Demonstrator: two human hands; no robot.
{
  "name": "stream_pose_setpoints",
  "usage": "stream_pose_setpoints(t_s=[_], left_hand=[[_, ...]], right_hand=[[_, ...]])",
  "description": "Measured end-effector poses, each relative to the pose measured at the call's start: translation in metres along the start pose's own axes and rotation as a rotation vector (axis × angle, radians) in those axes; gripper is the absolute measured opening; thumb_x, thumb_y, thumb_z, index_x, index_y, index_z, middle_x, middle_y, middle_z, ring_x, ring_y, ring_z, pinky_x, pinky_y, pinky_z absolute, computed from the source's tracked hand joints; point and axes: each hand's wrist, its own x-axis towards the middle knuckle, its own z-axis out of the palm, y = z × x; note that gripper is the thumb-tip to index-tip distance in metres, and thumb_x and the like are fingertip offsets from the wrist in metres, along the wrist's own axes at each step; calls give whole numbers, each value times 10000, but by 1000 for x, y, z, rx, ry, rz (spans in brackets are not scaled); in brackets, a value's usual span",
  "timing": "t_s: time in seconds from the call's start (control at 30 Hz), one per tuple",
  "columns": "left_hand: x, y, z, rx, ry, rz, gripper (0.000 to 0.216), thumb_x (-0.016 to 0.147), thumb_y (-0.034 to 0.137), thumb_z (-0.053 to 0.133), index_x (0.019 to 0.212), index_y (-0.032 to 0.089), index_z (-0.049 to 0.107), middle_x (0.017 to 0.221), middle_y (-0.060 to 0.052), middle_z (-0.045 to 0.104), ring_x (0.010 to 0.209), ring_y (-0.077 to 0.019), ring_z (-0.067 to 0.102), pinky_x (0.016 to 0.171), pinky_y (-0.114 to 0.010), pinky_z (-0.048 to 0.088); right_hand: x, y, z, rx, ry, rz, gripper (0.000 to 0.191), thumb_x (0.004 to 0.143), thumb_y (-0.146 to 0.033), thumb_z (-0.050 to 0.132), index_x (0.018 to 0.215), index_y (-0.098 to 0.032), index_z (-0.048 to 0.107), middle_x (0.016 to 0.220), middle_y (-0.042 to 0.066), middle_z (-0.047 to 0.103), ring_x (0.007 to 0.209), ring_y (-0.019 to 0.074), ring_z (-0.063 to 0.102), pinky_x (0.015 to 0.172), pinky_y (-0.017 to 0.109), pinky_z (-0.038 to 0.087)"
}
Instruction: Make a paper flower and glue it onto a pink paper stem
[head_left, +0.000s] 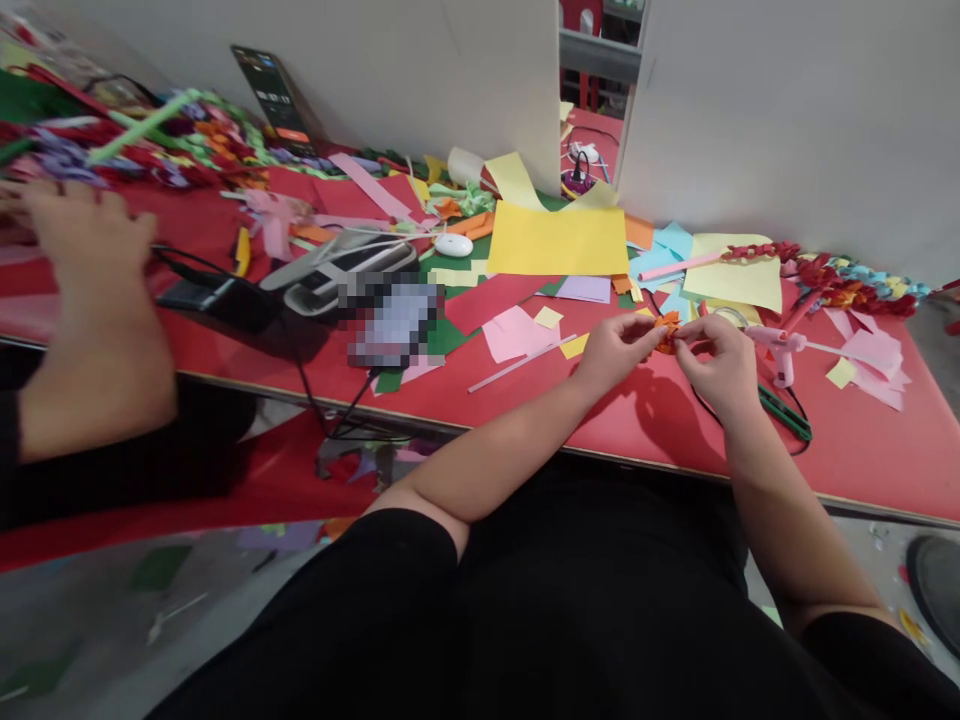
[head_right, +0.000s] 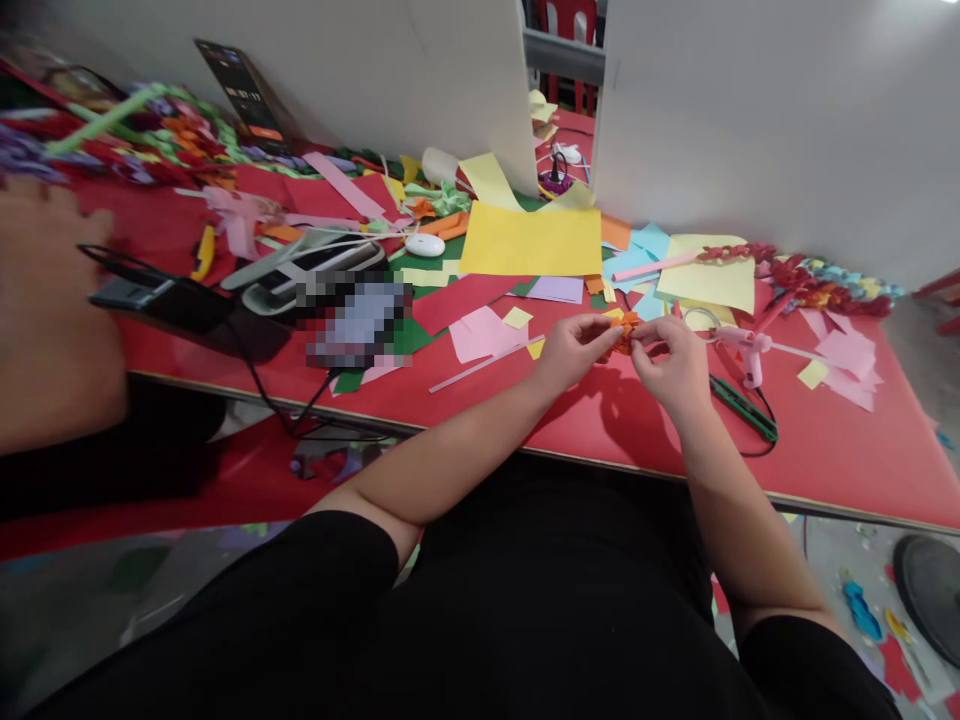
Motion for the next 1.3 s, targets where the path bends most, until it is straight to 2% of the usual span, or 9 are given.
stream_pose_setpoints(t_s=[0.2,0.37,0.67,0.87,1.03,1.3], left_hand=[[1,5,-4,-108,-76,-38,293,974,459,837,1148,226,872,1172,-96,849,964,-195,756,789,-328,622],[5,3,-6,-168,-129,-161,223,923,349,895,1128,264,876,1151,-66,843,963,-179,756,817,-321,599],[5,5,-10,-201,-224,-278,352,876,427,934,1197,305,857,1195,-60,841,1020,-203,769,716,-261,488],[6,1,-10,-227,-243,-364,353,842,435,946,1147,278,862,1152,-69,844,960,-184,754,663,-246,442],[4,1,-9,-219,-248,-342,343,856,432,936,1151,281,850,1188,-63,837,979,-186,755,656,-245,426],[2,3,-7,-211,-212,-329,356,827,441,960,1129,282,859,1133,-46,828,947,-165,722,691,-248,470]], right_hand=[[1,1,-10,39,14,35,73,872,-252,753,944,-242,755,917,46,790,816,227,761,743,387,686],[-4,-3,-16,104,-31,70,74,905,-273,756,970,-238,751,945,42,793,862,222,778,771,387,681],[-10,-12,-23,81,-75,49,64,919,-280,771,972,-246,757,957,44,815,862,229,780,779,407,692],[-10,-22,-30,47,-117,53,65,895,-291,770,940,-247,783,935,52,829,822,235,781,757,403,689],[-11,-25,-29,-37,-93,72,44,874,-291,785,878,-251,769,873,43,819,741,231,753,718,400,672],[-13,-30,-20,-81,-35,80,61,852,-236,756,867,-256,701,873,35,801,774,221,743,681,367,617]])
